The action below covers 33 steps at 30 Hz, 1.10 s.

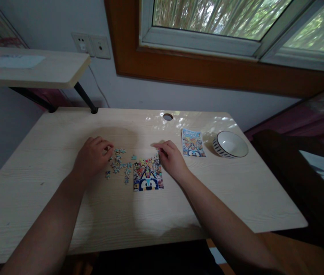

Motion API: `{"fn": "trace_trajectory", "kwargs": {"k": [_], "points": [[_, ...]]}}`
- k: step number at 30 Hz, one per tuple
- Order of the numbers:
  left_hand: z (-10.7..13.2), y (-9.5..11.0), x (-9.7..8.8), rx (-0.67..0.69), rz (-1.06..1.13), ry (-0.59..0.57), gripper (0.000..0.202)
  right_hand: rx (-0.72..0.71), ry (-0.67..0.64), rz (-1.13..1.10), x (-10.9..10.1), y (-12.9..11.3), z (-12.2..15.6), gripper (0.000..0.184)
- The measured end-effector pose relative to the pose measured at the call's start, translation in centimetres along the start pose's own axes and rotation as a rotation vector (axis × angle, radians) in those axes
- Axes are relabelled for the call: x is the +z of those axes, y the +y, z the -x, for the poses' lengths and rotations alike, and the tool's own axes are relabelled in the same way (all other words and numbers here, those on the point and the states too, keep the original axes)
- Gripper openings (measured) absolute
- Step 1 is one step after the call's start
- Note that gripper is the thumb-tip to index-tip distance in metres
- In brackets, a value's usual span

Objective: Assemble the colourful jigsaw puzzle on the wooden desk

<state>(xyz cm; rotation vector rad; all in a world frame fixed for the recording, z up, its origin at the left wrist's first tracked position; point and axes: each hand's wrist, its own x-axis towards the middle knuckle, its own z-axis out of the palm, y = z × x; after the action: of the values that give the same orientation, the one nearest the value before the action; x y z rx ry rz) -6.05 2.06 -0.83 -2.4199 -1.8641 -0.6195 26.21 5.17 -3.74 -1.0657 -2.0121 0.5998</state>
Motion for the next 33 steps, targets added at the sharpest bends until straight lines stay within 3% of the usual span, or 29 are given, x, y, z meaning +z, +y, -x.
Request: {"fn": "trace_trajectory", "kwargs": {"k": [9, 12, 17, 23, 33], "points": [[0.3, -0.6, -1.2, -0.103, 0.13, -0.061, 0.022, 0.004, -0.004, -0.006, 0.1, 0.2, 0.0, 0.045], [0.4, -1.5, -1.8, -0.019, 0.245, -0.185, 0.024, 0.001, -0.006, 0.001, 0.1, 0.2, 0.1, 0.046], [0.7, -2.7, -2.2, 0.09, 0.309, -0.27, 0.024, -0.004, -0.009, 0.006, 0.1, 0.2, 0.0, 0.044], [0.8, -2.3, -1.8, 0.199, 0.314, -0.329, 0.023, -0.01, -0.007, 0.024, 0.2, 0.4, 0.0, 0.045], [0.7, -2.6, -1.4, 0.222, 0.298, -0.416, 0.023, -0.029, -0.009, 0.028, 0.1, 0.4, 0.0, 0.042]]}}
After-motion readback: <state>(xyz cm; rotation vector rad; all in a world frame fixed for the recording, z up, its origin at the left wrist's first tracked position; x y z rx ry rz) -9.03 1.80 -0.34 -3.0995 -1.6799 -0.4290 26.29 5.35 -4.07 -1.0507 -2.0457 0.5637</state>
